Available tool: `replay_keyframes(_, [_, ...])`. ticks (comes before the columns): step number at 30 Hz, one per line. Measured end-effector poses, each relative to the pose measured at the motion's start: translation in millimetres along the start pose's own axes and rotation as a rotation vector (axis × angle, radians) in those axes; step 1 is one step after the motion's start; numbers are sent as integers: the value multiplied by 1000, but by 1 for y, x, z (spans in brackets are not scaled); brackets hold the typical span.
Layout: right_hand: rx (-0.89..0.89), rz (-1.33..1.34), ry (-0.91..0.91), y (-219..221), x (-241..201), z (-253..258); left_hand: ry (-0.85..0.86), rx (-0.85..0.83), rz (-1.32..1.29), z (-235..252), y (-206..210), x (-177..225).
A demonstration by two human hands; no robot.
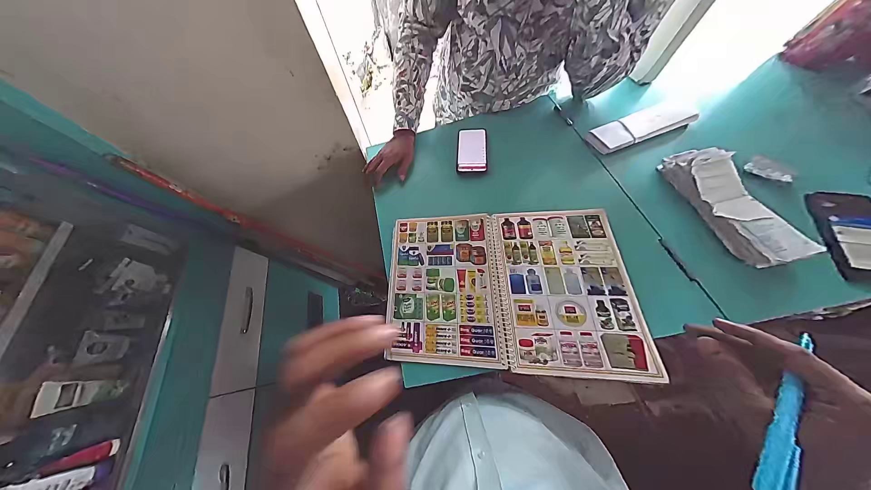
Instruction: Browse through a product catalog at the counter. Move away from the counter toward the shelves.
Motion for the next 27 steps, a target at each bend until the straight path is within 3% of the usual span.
replay_keyframes(2, [24,-6,57,-1,-3,0,-49,-238,18,-30,66,-19])
replay_keyframes(6, [26,-63,51,13,-9,8,87,-730,286,-66,175,-40])
replay_keyframes(8, [-100,-142,57,16,-1,13,121,-849,342,-69,212,-43])
replay_keyframes(11, [-420,-438,274,7,27,12,153,-864,394,-70,248,-38])
replay_keyframes(13, [-541,-602,415,5,38,10,130,-902,443,-70,262,-34])
replay_keyframes(15, [-552,-636,456,6,41,8,36,-1026,450,-69,268,-29])
replay_keyframes(23, [-580,-601,415,3,50,12,-179,-1363,322,-43,270,-17])
replay_keyframes(27, [-566,-634,448,7,47,12,-165,-1368,311,-34,269,-14])
Point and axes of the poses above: each hand's wrist, its own z-axis towards the middle knuckle, its own y-axis out of the palm, x = y × z, the point moved 2 cm from there along z, towards the middle knuckle
